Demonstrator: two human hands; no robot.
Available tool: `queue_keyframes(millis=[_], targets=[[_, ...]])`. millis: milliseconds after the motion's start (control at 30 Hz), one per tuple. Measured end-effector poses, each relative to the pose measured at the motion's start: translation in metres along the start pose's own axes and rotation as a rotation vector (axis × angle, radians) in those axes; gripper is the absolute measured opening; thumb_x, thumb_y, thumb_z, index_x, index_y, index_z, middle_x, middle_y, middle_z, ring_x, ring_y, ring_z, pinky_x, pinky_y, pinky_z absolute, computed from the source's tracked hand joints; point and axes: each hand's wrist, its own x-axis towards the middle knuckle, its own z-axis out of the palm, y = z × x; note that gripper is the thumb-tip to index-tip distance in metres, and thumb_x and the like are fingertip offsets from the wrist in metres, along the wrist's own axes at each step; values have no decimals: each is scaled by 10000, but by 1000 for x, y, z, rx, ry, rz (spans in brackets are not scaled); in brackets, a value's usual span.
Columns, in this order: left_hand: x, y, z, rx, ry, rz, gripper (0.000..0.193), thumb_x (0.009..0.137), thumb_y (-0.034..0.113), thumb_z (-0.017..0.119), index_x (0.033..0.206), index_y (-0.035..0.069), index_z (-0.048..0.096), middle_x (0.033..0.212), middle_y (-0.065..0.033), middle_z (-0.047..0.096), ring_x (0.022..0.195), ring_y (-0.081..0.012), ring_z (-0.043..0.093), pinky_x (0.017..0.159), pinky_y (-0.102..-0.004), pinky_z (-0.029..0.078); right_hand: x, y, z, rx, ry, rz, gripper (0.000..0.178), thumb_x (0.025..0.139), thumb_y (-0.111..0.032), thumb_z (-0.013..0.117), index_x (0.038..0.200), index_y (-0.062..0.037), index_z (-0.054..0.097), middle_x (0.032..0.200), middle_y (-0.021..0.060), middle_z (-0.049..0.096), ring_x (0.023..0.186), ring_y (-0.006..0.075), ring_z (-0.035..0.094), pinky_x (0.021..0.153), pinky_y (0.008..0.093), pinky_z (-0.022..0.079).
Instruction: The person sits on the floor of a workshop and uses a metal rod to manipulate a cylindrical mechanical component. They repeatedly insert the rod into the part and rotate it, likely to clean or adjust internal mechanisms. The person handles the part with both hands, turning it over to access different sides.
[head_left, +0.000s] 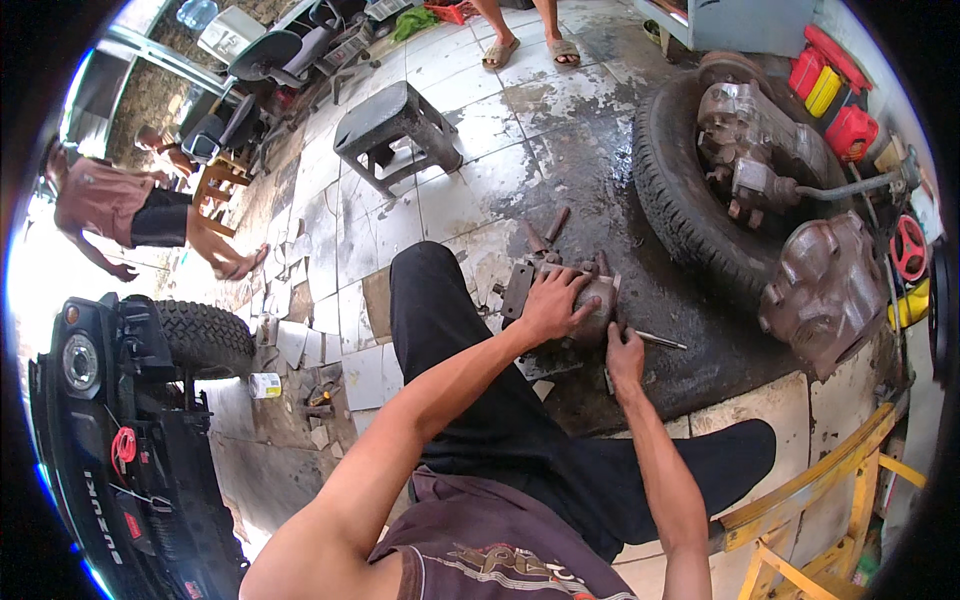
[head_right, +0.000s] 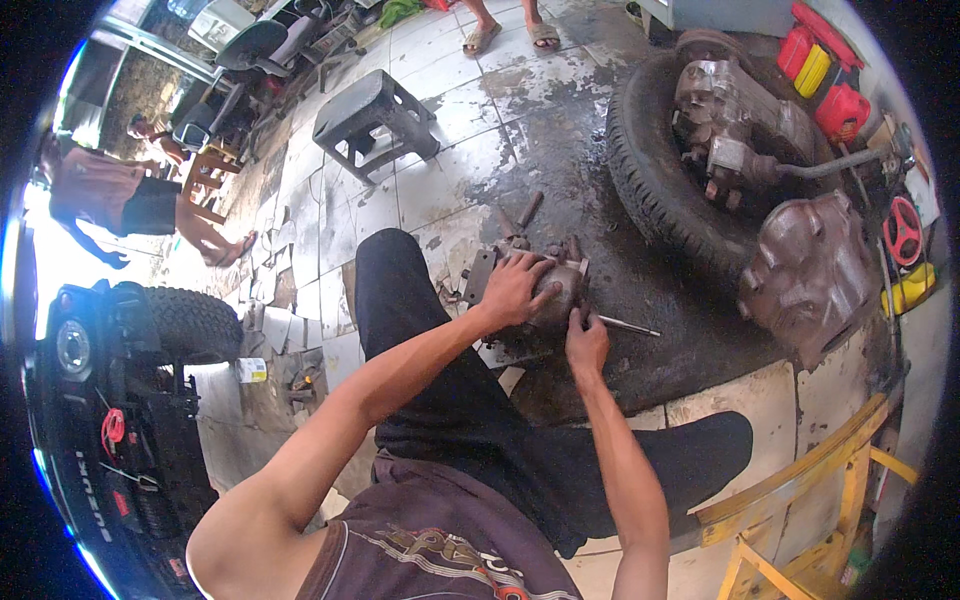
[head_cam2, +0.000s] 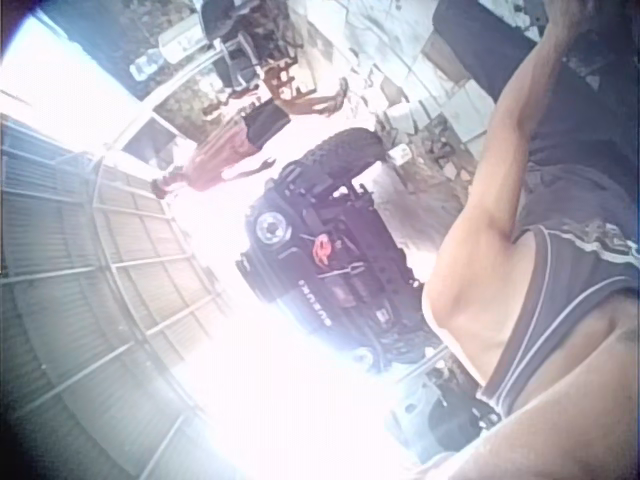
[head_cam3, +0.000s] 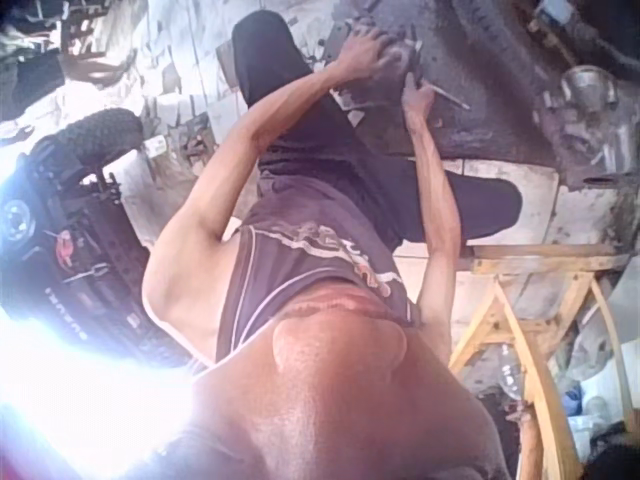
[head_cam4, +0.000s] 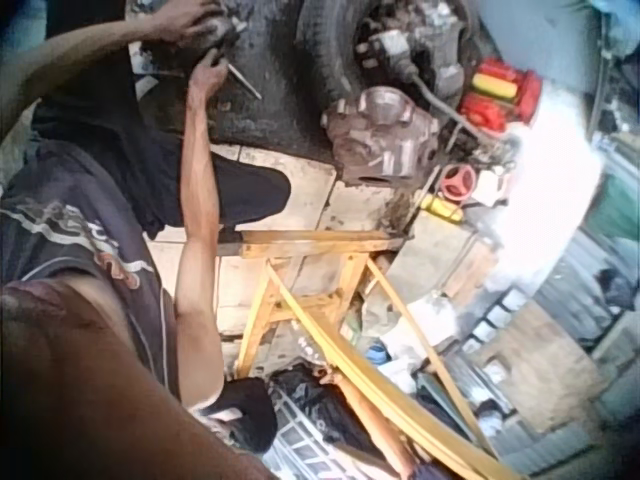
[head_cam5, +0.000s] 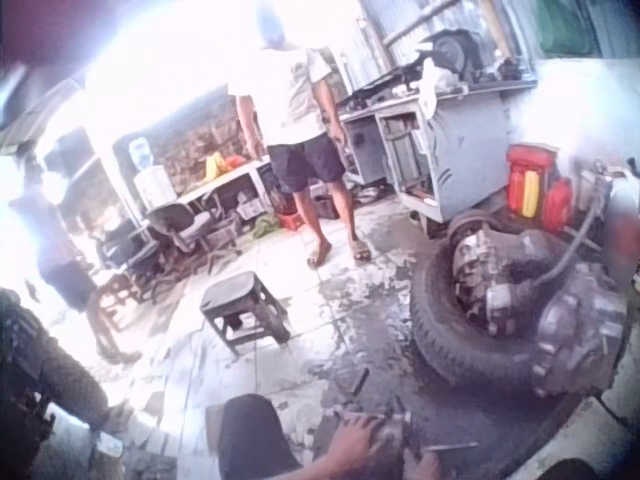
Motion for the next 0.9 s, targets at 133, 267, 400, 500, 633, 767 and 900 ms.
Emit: queue_keyframes(millis=[133, 267, 400, 500, 633, 767, 900], targets=[[-7, -2, -2, 27, -3, -9, 620, 973, 539, 562, 1379, 71, 595, 1259, -173, 605, 1218, -367, 543, 1059, -506, 401, -42, -23, 12, 55, 58, 8, 553, 1000, -462, 568, 1140, 65, 661, 1132, 322, 657, 1106, 479, 622, 953, 501, 464], [-1, 3, -4, -29, 1, 7, 627, 971, 538, 566, 1371, 57, 601, 1243, -189, 607, 1209, -373, 547, 1083, -513, 382, -37, -28, 26, 82, 233, -32, 607, 1018, -475, 548, 1200, 99, 626, 1140, 330, 624, 1126, 489, 586, 982, 521, 438], [-1, 2, -3, -38, -7, 5, 634, 966, 529, 575, 1369, 40, 599, 1226, -196, 614, 1204, -374, 547, 1074, -510, 383, -33, -32, 34, 117, 369, -90, 600, 1015, -481, 558, 1149, 97, 643, 1115, 323, 648, 1086, 479, 613, 947, 487, 471], [-4, 2, -3, -33, 1, 10, 621, 962, 511, 586, 1355, 30, 606, 1217, -196, 617, 1188, -378, 555, 1059, -508, 394, -52, -38, 34, 76, 393, -85, 598, 1011, -484, 564, 1124, 97, 645, 1099, 335, 644, 1064, 485, 619, 922, 502, 477], [4, 1, -8, -12, -66, 7, 585, 958, 498, 600, 1305, 28, 631, 1196, -186, 626, 1164, -366, 567, 1026, -511, 418, -35, -56, 29, 68, 357, -20, 588, 999, -452, 598, 1123, 122, 626, 1071, 330, 645, 1036, 494, 625, 920, 518, 475], [10, 0, -11, 5, -78, 27, 571, 952, 497, 608, 1276, 27, 641, 1168, -172, 636, 1138, -352, 581, 972, -513, 448, -47, -46, 42, -30, 453, -56, 626, 991, -488, 599, 1100, 128, 626, 1082, 331, 646, 1045, 504, 618, 919, 518, 480], [19, -9, -13, 54, -124, 81, 559, 932, 507, 626, 1216, 26, 655, 1128, -163, 635, 1094, -341, 592, 915, -493, 464, -28, -70, 34, 75, 390, 33, 585, 1002, -452, 589, 1125, 118, 633, 1086, 342, 663, 1069, 496, 632, 928, 519, 485]])
